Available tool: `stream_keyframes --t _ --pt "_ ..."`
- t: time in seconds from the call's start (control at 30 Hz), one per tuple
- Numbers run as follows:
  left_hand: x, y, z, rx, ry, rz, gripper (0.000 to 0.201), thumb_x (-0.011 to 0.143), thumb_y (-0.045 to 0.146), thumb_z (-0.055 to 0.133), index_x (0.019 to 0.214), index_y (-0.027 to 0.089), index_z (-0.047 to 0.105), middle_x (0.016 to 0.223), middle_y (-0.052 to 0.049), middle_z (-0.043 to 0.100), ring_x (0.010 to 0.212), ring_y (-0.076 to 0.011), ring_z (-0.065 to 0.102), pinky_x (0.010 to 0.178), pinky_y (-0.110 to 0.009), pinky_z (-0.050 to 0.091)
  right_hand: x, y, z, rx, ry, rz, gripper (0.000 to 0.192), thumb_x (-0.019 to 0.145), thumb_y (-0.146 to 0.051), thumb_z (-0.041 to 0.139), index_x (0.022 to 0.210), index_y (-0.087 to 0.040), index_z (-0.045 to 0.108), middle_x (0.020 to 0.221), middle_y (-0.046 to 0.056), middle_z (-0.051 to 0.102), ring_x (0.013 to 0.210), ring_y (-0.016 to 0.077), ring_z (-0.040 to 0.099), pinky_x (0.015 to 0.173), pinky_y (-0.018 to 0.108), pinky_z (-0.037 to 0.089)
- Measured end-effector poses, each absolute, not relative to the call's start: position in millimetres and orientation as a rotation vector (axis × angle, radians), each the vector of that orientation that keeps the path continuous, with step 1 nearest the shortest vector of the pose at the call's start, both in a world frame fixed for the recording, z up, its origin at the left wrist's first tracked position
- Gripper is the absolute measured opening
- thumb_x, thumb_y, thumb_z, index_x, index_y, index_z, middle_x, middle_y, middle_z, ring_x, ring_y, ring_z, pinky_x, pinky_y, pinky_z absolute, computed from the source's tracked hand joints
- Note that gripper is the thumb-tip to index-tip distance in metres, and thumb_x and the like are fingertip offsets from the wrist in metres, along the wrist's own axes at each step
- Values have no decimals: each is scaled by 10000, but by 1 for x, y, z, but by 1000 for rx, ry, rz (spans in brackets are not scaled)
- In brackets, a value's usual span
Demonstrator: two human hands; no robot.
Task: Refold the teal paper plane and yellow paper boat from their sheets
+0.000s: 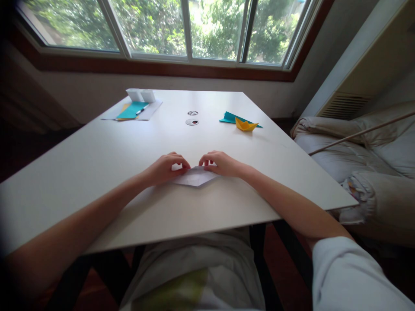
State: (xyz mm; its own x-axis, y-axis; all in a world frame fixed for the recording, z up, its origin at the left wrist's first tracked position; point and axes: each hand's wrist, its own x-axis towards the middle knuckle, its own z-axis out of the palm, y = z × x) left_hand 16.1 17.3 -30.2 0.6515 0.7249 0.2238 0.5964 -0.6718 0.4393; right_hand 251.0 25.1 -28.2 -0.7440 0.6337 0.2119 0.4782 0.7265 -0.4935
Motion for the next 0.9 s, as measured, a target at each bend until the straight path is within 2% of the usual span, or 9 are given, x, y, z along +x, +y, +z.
stream_keyframes --t 0.2,0.33,0.47,0.57,0.8,0.9 --pt "12 14 -25 2788 821 447 222 821 163 492 866 204 705 830 -36 671 832 -166 532 747 -256 433 256 23 -22 -687 -2725 441 235 856 -161 487 965 -212 689 920 73 638 869 165 535 789 289 450" --pt "18 4 -19 2956 913 320 249 846 118 446 916 195 672 838 -37 664 868 -181 532 751 -279 415 255 19 -17 -667 -2802 310 255 839 -139 501 994 -211 690 919 65 656 860 168 530 797 293 442" --pt "22 -2 -17 3031 984 247 283 865 123 430 1068 202 610 940 -43 649 898 -190 532 761 -300 406 252 16 -15 -667 -2836 170 261 844 -141 489 1000 -199 690 927 60 666 874 177 525 805 295 434" --pt "23 -5 -16 3097 984 164 286 862 138 457 1074 247 614 888 -36 630 888 -194 529 748 -300 397 250 13 -14 -663 -2863 103 268 851 -149 480 1018 -196 684 925 55 676 880 183 528 813 303 427" --pt "23 -12 -10 3190 1016 63 271 853 159 466 1052 246 627 872 -46 609 884 -212 521 716 -316 388 251 6 -3 -757 -2898 137 260 840 -147 483 986 -191 694 856 55 705 848 177 562 787 302 424" --pt "22 -12 -9 3138 1033 45 263 856 176 457 1034 253 633 901 -41 617 900 -209 523 725 -316 393 255 4 2 -796 -2907 207 241 836 -251 535 1026 -200 674 853 66 700 849 185 574 749 299 428"
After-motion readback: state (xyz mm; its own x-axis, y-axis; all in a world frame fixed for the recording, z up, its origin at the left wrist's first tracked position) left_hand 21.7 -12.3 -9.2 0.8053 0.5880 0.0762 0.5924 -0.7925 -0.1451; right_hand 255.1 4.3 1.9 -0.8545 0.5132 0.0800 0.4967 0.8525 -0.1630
